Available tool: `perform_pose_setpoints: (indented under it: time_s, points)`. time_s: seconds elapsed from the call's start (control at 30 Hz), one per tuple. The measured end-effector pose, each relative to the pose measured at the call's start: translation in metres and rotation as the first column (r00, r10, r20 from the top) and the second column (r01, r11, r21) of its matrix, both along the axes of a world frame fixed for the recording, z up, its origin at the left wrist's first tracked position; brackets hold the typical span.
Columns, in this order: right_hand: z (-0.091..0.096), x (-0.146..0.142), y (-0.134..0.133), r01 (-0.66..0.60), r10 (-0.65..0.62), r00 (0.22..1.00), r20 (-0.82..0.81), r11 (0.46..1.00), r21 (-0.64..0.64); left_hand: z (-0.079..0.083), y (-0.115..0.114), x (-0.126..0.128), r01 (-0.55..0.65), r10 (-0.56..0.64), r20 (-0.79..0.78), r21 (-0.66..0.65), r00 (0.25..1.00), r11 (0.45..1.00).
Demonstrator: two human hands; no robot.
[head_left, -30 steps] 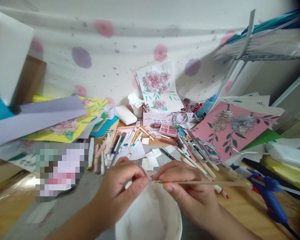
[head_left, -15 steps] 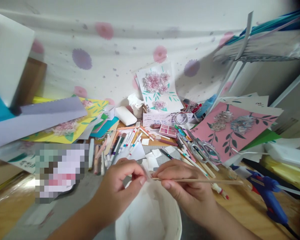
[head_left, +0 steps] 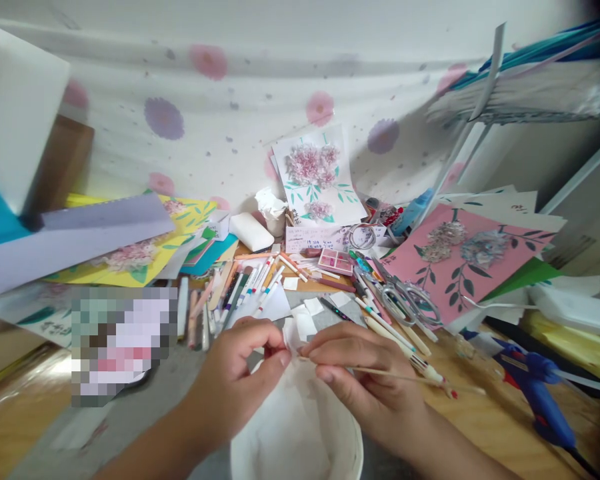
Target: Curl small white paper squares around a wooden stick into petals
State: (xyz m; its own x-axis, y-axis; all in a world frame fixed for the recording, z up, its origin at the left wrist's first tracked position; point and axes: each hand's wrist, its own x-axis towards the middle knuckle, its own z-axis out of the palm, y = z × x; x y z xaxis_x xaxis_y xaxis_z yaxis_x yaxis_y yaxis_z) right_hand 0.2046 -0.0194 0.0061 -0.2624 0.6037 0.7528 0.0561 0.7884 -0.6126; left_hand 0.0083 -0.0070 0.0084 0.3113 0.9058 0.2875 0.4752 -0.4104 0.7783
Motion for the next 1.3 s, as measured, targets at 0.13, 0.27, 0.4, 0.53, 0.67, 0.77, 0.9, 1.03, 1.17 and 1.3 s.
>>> perform_pose_setpoints:
  time_s: [0.13,0.27,0.4,0.53,0.67,0.77,0.9,1.03,1.17,1.3]
  points:
    - [-0.002,0.003,0.004,0.072,-0.073,0.996,-0.059,0.997,-0.011,-0.003,0.002,-0.002,-0.003,0.003,0.008,0.005,1.000,1.000]
    - [-0.002,0.010,0.010,0.165,-0.170,0.984,-0.054,0.982,-0.086,-0.003,0.004,-0.005,-0.005,0.004,0.014,0.034,1.000,0.999]
    - [-0.005,0.019,0.019,0.160,-0.214,0.958,-0.192,0.952,-0.262,0.000,0.004,-0.009,0.007,-0.008,0.030,0.037,1.000,0.999]
    - [-0.006,0.027,0.025,-0.035,-0.122,0.916,-0.383,0.925,-0.379,0.005,0.004,-0.013,0.004,-0.005,0.063,0.018,0.998,1.000]
    - [0.003,0.033,0.019,-0.244,0.151,0.952,-0.265,0.898,-0.365,0.009,0.005,-0.017,0.164,-0.166,0.013,0.102,0.986,0.981]
    - [0.009,0.034,0.014,-0.341,0.356,0.934,-0.034,0.857,-0.386,0.013,0.003,-0.017,0.337,-0.318,-0.146,0.134,0.937,0.932]
    - [0.004,0.036,0.019,-0.302,0.326,0.945,-0.026,0.837,-0.457,0.018,0.002,-0.013,0.444,-0.403,-0.301,0.079,0.864,0.892]
    - [-0.017,0.034,0.042,-0.105,0.060,0.992,-0.107,0.867,-0.487,0.012,0.008,-0.012,0.239,-0.228,-0.123,0.083,0.966,0.968]
    - [-0.047,0.024,0.063,0.046,-0.048,0.999,0.008,0.876,-0.480,0.003,0.016,-0.016,-0.103,0.104,0.049,-0.028,0.993,0.994]
    - [-0.068,0.013,0.070,0.098,-0.035,0.988,0.149,0.890,-0.445,-0.001,0.018,-0.018,-0.175,0.189,0.115,-0.121,0.975,0.977]
